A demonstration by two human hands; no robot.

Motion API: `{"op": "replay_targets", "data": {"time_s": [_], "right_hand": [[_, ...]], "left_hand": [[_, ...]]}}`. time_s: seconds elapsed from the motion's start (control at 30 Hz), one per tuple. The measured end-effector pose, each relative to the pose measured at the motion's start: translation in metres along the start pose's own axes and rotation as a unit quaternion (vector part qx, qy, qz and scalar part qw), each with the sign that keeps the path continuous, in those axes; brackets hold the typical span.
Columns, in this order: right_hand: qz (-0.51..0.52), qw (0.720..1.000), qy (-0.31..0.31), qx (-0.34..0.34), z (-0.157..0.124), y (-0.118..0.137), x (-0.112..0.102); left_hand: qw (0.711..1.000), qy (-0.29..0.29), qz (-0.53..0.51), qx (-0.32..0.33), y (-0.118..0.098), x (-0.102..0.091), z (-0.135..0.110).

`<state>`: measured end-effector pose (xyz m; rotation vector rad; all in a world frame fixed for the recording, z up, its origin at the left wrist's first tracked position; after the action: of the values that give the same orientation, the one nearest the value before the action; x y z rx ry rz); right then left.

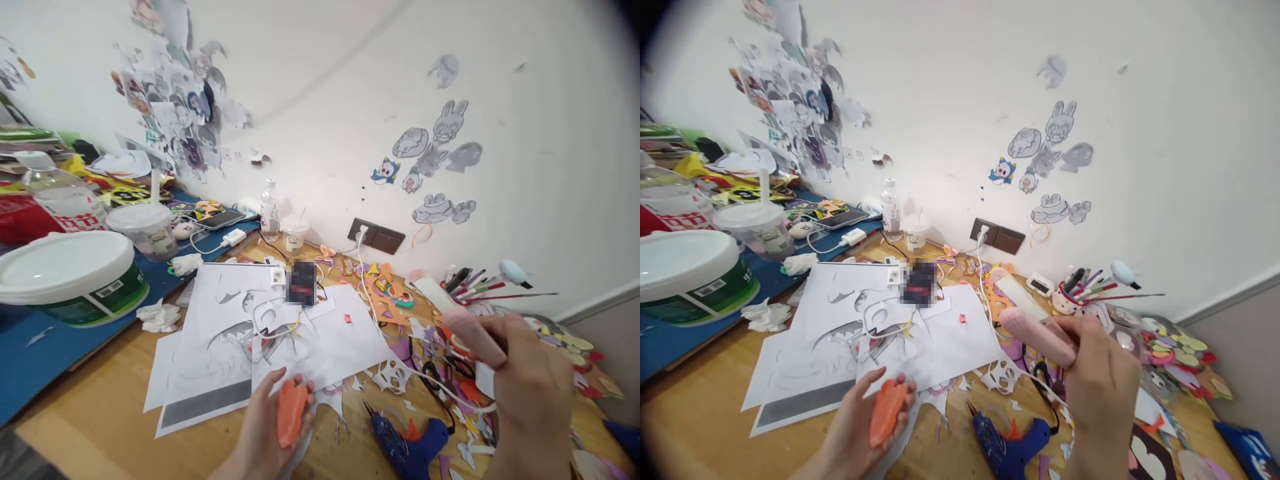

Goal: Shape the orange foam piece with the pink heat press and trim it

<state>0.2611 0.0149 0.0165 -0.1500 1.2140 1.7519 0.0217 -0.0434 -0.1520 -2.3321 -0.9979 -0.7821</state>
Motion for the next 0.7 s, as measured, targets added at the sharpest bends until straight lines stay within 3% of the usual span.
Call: {"op": "replay_targets", "data": {"time_s": [0.1, 0.2, 0.3, 0.37, 0.43, 0.5, 0.7], "right_hand": [[0.033, 0.999, 0.016, 0.018, -0.008, 0.015, 0.0], [0.039, 0.998, 0.031, 0.039, -0.013, 0.021, 0.0], [0.043, 0.995, 0.032, 0.081, -0.014, 0.022, -0.002], [0.037, 0.993, 0.035, 0.104, -0.014, 0.022, -0.004], [0.018, 0.994, 0.045, 0.1, -0.013, 0.023, -0.006], [-0.003, 0.994, 0.05, 0.095, -0.013, 0.022, -0.01], [-0.014, 0.994, 0.024, 0.106, -0.013, 0.013, -0.021]], "left_hand": [[0.999, 0.035, 0.013, -0.011, 0.0, 0.022, 0.0], [0.994, 0.067, 0.064, 0.054, -0.027, 0.044, -0.002], [0.976, 0.078, 0.18, 0.098, -0.055, 0.062, 0.011], [0.951, 0.069, 0.295, 0.058, -0.061, 0.07, 0.028], [0.907, 0.062, 0.415, 0.018, -0.059, 0.075, 0.046], [0.851, 0.068, 0.52, 0.027, -0.054, 0.081, 0.058], [0.654, 0.115, 0.729, 0.164, -0.055, 0.101, 0.061]]}}
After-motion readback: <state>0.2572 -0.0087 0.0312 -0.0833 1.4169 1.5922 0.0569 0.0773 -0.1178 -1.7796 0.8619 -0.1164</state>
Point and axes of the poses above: each hand's wrist, its own z-axis towards the middle knuckle, its own x-axis out of the palm, y = z × x, the point moved 4 cm from there along z, towards the middle knuckle, and after that the axes turned 10 degrees about -x, right-handed, at the moved point
